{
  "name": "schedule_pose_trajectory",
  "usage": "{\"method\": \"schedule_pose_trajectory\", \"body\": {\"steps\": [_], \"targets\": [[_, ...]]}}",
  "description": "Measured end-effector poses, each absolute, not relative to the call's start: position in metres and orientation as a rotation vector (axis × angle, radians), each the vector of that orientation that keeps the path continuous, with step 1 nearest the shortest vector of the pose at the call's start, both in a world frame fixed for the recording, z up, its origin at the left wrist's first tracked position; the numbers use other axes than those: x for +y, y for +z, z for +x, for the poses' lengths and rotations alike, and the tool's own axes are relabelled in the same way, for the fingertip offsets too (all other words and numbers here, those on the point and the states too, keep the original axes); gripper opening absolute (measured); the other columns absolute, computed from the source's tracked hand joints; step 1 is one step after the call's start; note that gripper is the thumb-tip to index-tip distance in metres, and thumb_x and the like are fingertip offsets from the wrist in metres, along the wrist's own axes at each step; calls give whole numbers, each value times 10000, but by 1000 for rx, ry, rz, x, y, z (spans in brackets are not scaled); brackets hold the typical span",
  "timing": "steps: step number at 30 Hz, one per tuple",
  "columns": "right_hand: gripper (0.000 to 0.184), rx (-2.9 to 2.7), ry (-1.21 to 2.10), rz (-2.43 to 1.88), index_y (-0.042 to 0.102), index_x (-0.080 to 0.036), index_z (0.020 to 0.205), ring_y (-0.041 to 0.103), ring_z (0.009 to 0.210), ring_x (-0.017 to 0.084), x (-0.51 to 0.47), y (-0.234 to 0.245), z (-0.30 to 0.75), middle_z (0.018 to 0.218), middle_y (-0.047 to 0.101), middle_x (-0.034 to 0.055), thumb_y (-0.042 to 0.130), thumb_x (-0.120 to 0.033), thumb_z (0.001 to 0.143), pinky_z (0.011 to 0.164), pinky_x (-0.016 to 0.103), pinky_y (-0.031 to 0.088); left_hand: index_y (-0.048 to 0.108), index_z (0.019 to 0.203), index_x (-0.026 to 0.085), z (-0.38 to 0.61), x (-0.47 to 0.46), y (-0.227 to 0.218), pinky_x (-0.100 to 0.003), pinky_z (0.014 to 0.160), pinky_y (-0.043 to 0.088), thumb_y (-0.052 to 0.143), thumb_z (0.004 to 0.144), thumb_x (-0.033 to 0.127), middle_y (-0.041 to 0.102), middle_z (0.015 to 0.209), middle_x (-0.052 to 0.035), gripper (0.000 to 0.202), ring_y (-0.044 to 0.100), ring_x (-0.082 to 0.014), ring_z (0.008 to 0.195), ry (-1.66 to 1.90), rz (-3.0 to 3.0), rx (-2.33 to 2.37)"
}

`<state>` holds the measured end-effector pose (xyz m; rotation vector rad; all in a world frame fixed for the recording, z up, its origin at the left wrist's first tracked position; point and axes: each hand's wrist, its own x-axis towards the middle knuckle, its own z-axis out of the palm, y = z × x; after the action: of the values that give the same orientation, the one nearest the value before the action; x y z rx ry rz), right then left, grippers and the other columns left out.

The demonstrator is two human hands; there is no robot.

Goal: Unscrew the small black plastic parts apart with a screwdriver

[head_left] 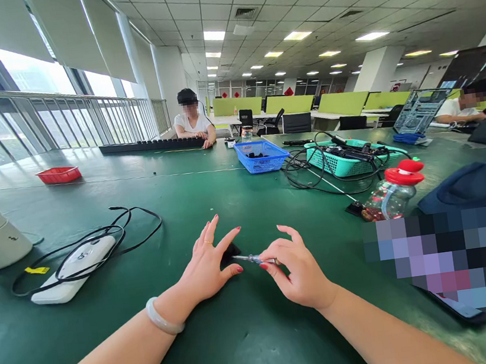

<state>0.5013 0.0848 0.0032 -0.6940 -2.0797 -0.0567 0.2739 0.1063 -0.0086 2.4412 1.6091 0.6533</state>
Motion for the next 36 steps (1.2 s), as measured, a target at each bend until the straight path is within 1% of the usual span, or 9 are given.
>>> {"method": "schedule_pose_trajectory", "body": {"steps": [6,10,14,19,24,26,30,33,36], "targets": [[122,-2067,-79,-706,569,-233,913,610,641,130,84,4,502,699,667,-48,540,-119,881,1054,532,371,279,1464,470,273,106,-9,-651,1166,277,722,800,379,-114,1634,-44,803,93,-433,1489,673,2480,1560],[123,-2059,-87,-713,566,-236,910,603,629,127,84,4,501,704,667,-48,543,-119,878,1050,535,380,261,1474,457,273,105,-7,-660,1136,319,726,797,374,-166,1622,-76,825,193,-453,1462,685,2472,1536],[126,-2056,-84,-721,568,-245,914,607,625,135,84,5,501,704,672,-45,533,-128,883,1049,537,385,274,1468,462,273,106,-6,-644,1125,352,709,811,356,-191,1617,-75,795,287,-441,1431,692,2472,1536],[120,-2048,-100,-724,564,-243,894,605,611,133,84,6,500,690,666,-46,531,-129,880,1038,527,398,248,1471,476,273,107,-7,-606,1156,333,693,824,355,-204,1618,-55,794,277,-412,1446,670,2475,1522],[119,-2046,-106,-732,567,-240,902,603,606,129,84,5,501,696,672,-48,538,-128,877,1040,524,393,326,1438,490,274,105,-5,-628,1133,350,687,830,363,-197,1622,-42,718,359,-404,1407,611,2503,1490],[120,-2042,-105,-735,567,-238,905,606,610,127,84,5,501,703,677,-49,544,-124,876,1039,524,392,351,1434,473,274,104,-5,-651,1127,337,687,831,362,-178,1626,-52,699,312,-425,1426,598,2533,1468],[128,-2053,-100,-735,571,-239,911,610,616,130,84,5,501,708,685,-46,544,-120,872,1042,523,391,352,1443,447,275,105,-5,-683,1139,280,695,825,359,-97,1640,-53,713,97,-459,1480,614,2594,1443],[129,-2049,-88,-736,575,-240,908,614,612,130,84,5,501,705,682,-46,543,-121,869,1041,518,395,293,1478,414,275,105,-6,-682,1167,218,680,833,401,-16,1645,-76,752,19,-424,1497,622,2609,1462],[128,-2048,-83,-737,576,-241,903,614,610,129,83,6,500,708,685,-43,537,-123,873,1042,514,394,197,1522,321,275,105,-8,-647,1202,171,634,846,484,87,1636,-128,822,38,-362,1511,651,2614,1439]]}}
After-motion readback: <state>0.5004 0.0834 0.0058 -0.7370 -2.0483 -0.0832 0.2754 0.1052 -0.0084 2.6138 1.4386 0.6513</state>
